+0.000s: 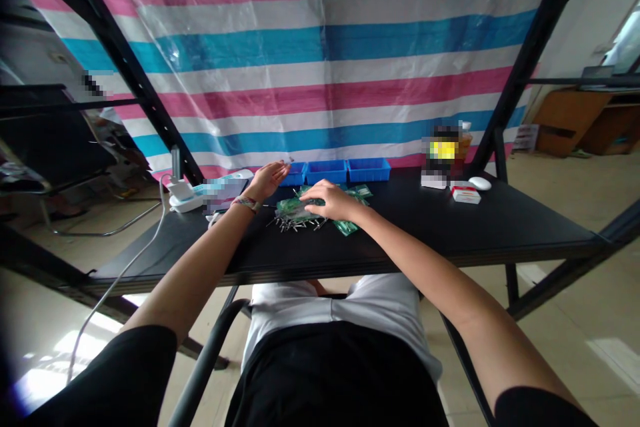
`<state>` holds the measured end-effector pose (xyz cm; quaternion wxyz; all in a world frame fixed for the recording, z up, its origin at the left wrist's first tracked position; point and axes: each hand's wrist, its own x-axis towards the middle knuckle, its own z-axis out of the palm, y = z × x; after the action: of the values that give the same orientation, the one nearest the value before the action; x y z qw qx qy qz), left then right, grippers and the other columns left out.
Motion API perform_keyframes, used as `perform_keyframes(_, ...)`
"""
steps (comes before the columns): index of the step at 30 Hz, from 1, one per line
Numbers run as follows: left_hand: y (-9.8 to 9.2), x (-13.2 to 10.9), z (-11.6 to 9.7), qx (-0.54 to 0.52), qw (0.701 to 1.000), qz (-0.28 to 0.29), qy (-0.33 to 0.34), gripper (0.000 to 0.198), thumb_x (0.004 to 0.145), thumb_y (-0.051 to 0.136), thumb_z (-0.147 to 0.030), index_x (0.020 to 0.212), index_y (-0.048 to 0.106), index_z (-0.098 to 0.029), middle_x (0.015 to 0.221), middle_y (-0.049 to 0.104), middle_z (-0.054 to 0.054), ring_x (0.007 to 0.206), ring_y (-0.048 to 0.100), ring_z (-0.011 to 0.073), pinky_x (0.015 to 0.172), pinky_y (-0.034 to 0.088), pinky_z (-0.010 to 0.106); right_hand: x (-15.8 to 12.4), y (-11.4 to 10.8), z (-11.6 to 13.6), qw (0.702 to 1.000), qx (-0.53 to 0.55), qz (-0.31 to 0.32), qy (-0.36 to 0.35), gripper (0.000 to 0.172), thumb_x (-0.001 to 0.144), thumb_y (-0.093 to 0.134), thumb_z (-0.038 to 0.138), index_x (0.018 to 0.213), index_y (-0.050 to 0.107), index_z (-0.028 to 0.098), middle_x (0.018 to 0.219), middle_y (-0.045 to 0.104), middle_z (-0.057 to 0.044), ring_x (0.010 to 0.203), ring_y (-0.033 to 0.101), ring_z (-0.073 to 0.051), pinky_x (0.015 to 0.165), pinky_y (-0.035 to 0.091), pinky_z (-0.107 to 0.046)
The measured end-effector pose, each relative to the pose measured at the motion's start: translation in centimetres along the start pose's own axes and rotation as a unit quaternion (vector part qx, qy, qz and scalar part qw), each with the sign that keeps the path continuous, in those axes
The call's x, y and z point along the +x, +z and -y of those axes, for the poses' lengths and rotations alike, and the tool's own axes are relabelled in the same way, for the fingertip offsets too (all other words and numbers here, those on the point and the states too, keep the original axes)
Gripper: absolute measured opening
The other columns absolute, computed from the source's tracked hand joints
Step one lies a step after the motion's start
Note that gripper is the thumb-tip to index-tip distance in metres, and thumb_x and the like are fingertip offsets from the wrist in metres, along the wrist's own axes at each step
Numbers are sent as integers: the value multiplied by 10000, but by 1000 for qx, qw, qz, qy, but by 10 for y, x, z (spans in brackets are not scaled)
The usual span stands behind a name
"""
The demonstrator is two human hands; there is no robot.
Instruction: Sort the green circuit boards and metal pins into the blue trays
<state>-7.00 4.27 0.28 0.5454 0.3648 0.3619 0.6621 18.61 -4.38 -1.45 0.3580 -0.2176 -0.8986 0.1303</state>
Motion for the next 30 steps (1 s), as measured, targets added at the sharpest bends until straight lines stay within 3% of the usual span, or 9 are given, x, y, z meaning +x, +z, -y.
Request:
perform_keyframes(5,-2,-2,-4,-8,1000,-7,1,248,908,730,-101,1150,684,-134,1033,804,135,972,802,208,910,645,306,4,11,-6,998,-50,31,9,283,975,701,123,1191,846,234,1254,821,-95,1221,680,-289,1146,484,-503)
perform_keyframes(9,1,-7,-9,-19,999,-28,-16,181,936,630,-119,1111,671,-139,1067,804,143,954,798,204,894,637,291,3,8,-5,997,-66,25,8,236,929,739,83,1073,847,236,1180,828,-80,1154,698,-277,1100,503,-474)
perform_keyframes(15,6,-11,-12,4,999,-26,-39,152,879,664,-155,1030,654,-158,997,794,121,844,772,186,813,612,278,-1,1,0,994,-112,15,-1,149,917,719,71,910,782,206,1024,797,-91,1024,690,-266,997,512,-422)
perform_keyframes(18,8,-14,-13,35,999,-19,-33,115,864,676,-192,972,648,-163,923,772,99,783,753,172,766,590,271,-3,-3,2,992,-119,-32,13,147,934,661,91,911,740,213,952,772,-73,969,688,-261,975,506,-418)
perform_keyframes(21,13,-22,-15,107,994,24,1,137,834,710,-245,932,673,-156,850,739,71,688,717,157,674,552,264,-2,-6,-1,986,-22,-141,89,59,946,650,190,928,695,223,911,752,-53,848,698,-231,870,545,-380)
perform_keyframes(22,16,-26,-15,134,990,52,16,155,829,725,-267,927,688,-153,839,731,65,669,705,152,653,541,262,0,-7,-3,975,39,-178,125,27,943,667,247,928,677,227,900,750,-47,797,699,-219,815,561,-366)
perform_keyframes(25,29,-44,-16,186,967,168,43,267,845,781,-393,937,730,-148,866,734,75,694,704,159,673,557,273,4,-9,-10,911,239,-252,223,229,876,760,423,905,629,238,877,757,-38,703,705,-201,700,601,-348)
perform_keyframes(28,44,-62,-14,224,938,259,53,400,823,853,-510,955,754,-145,947,766,102,791,728,188,723,577,286,7,-10,-12,849,364,-278,262,340,786,845,467,883,613,239,864,763,-30,710,728,-203,725,644,-370)
perform_keyframes(30,52,-71,-10,245,927,276,74,406,779,909,-477,961,765,-142,936,768,91,803,725,188,733,575,284,8,-12,-9,834,399,-270,270,351,772,866,456,877,612,238,830,751,-16,707,732,-205,746,660,-387)
